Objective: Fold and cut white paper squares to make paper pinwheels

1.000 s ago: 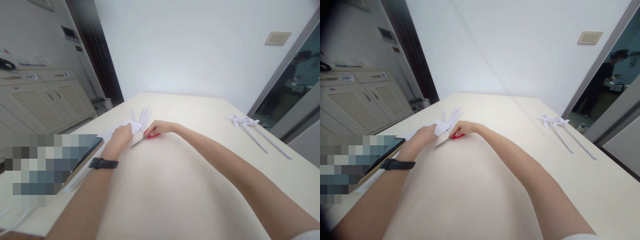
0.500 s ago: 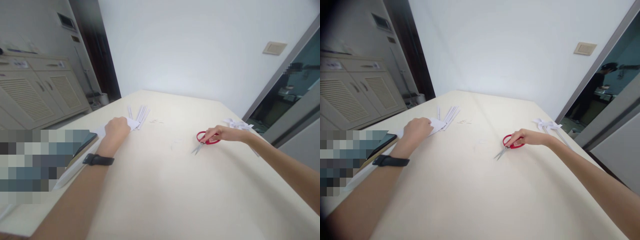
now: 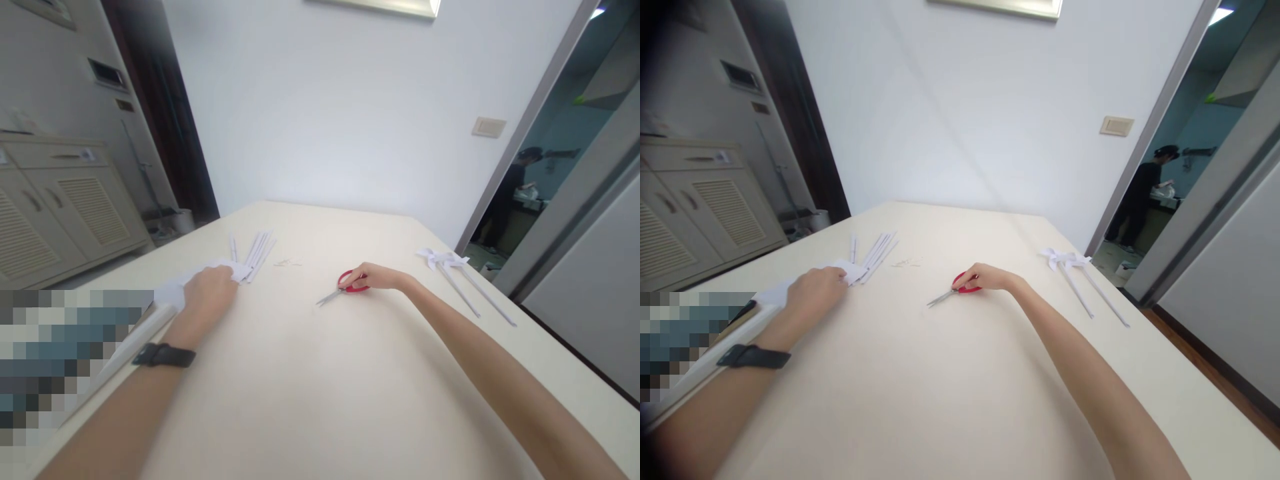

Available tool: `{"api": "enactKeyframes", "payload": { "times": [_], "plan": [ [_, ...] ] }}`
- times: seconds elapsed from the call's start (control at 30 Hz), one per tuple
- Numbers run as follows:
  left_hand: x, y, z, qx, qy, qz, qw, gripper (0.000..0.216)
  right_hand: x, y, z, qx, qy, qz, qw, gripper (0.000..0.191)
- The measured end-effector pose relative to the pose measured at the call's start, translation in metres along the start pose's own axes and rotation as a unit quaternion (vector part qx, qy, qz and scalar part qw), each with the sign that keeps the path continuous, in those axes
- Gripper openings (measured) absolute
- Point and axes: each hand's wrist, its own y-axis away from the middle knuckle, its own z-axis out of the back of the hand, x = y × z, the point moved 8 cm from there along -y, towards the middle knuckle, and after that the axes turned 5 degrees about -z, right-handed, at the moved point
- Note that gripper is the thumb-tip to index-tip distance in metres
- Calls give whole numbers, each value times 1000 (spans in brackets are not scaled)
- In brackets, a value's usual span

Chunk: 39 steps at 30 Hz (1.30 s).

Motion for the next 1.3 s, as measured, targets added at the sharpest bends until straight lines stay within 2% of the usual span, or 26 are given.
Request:
{"api": "enactKeyframes", "payload": {
  "times": [0.07,0.17,0.27,0.33,0.47,0.57,0.63,0.73,0.87,0.97,1.07,1.3],
  "plan": [
    [0,1,0,-8,-5,-10,1000,32,4,7,7,-13,-1,-7,1000,26],
    [-3,-1,-1,-33,-5,-35,999,34,12,42,7,-21,2,-15,1000,26],
    [-6,-7,-10,-36,3,-41,999,36,19,78,-10,-16,18,-21,999,22],
    [-6,-10,-18,-20,9,-30,999,35,23,85,-23,-20,23,-20,999,26],
    [-6,-9,-22,-3,14,-25,1000,35,24,52,-37,-65,28,-18,997,21],
    [-5,-7,-17,0,15,-35,999,35,17,22,-27,-114,25,-38,992,24],
    [-1,-7,-15,4,14,-42,999,35,13,23,-15,-129,16,-44,991,24],
    [4,-13,-15,9,13,-52,998,33,5,59,2,-112,-2,-48,993,27],
    [6,-23,-21,14,18,-62,998,34,-21,126,18,-45,6,-82,996,23],
    [3,-26,-24,14,20,-59,998,34,-37,145,20,-5,9,-92,996,23],
    [-1,-25,-24,11,19,-56,998,34,-40,122,14,0,7,-66,998,24],
    [9,-28,-21,8,-12,-72,997,29,-31,3,8,0,-16,-4,1000,27]
  ]
}}
